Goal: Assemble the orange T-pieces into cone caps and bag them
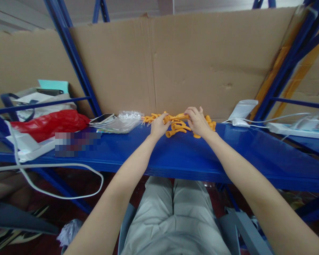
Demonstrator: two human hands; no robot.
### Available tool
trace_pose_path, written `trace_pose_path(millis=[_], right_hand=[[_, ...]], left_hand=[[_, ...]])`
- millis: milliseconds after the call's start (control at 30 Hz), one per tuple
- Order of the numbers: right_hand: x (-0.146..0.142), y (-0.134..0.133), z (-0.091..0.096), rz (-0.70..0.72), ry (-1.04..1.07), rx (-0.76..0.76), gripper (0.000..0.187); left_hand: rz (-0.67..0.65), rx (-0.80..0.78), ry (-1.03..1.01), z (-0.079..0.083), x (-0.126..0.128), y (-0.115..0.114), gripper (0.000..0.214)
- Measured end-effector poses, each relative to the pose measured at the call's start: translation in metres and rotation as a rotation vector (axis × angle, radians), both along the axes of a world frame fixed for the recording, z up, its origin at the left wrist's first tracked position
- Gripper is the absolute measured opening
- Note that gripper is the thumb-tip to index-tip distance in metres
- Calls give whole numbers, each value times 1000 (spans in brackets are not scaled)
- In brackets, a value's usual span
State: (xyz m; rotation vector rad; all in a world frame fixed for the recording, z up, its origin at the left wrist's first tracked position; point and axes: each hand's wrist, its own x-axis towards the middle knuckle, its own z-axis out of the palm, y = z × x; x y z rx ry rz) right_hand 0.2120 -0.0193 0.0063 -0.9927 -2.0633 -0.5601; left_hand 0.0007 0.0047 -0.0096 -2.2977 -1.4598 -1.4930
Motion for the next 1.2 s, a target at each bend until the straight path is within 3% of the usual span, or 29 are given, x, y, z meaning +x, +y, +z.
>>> trace_pose_path(millis=[200,500,733,1200], right_hand=[[1,4,-2,24,16,-22,33],[2,9,-7,82,151,-209,35],[4,12,-8,121,92,-172,31],[-2,-3,6,-77,-152,32,39]], left_hand=[[10,14,-2,1,-2,1,32],[6,34,-24,2,-4,1,33],[-6,43,-35,1,-4,0,32],[31,-54,-12,-1,2,3,31]])
